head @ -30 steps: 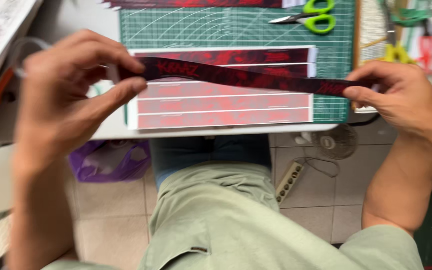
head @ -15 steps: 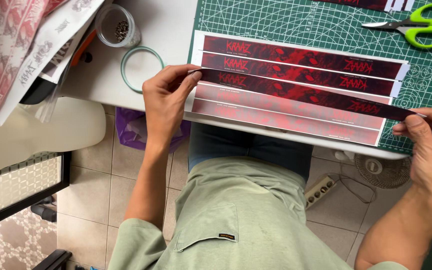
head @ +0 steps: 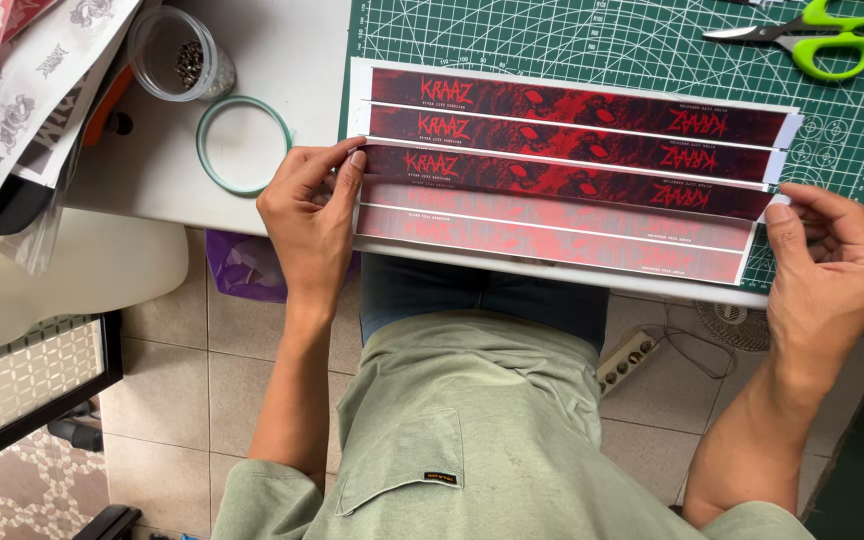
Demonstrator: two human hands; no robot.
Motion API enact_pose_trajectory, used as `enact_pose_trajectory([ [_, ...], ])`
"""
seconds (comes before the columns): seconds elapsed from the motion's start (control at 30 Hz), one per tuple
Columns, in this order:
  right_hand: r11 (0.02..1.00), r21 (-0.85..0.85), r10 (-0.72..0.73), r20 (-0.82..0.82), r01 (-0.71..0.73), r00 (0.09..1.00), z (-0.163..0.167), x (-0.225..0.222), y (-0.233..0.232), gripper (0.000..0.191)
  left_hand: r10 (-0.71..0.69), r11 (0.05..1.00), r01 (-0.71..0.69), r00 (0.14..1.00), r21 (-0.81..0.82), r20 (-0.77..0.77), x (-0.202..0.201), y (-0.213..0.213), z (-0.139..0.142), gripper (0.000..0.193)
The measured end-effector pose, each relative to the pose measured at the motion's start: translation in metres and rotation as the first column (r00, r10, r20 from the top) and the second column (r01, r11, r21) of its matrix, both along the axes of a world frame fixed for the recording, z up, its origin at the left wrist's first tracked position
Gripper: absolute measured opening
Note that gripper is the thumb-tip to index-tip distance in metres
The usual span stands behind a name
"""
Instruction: The person aligns multiple red and black printed sticker strips on a white backing sheet over a green cutting mat. They repeatedly adjust the strips' positions, smooth them down, and use a ruler to check alignment. The person also handles a roll of green tape near the end.
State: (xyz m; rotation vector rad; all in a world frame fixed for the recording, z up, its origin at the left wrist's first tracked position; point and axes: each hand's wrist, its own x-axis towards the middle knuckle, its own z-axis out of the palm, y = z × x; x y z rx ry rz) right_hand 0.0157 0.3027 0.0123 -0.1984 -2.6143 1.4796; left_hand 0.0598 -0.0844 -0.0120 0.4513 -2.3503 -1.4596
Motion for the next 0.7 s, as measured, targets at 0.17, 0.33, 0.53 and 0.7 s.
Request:
enact_pose_trajectory([
  [0.17,0.993,0.119,0.027,-0.043,-0.022,0.999,-0.011,-0.001,0.0,0.016,0.026,0.997,-0.026,1.0,-0.079,-0.004,-0.004,0.001,-0.006,0.016],
  [0.33,0.987,0.162,0.014,-0.06,-0.005,0.998,-0.02,-0.002,-0.002,0.019,0.045,0.991,-0.044,0.999,-0.13,0.002,-0.009,0.002,-0.007,0.017],
  [0.53,0.982,0.175,-0.058,-0.069,0.069,0.996,-0.029,-0.005,-0.005,0.025,0.054,0.983,-0.049,0.998,-0.175,0.022,-0.013,0.004,-0.007,0.018],
  [0.7,0.976,0.213,-0.015,-0.085,0.033,0.996,-0.051,0.0,0.013,0.03,0.047,0.972,-0.045,0.999,-0.23,0.002,-0.016,0.005,-0.009,0.018],
])
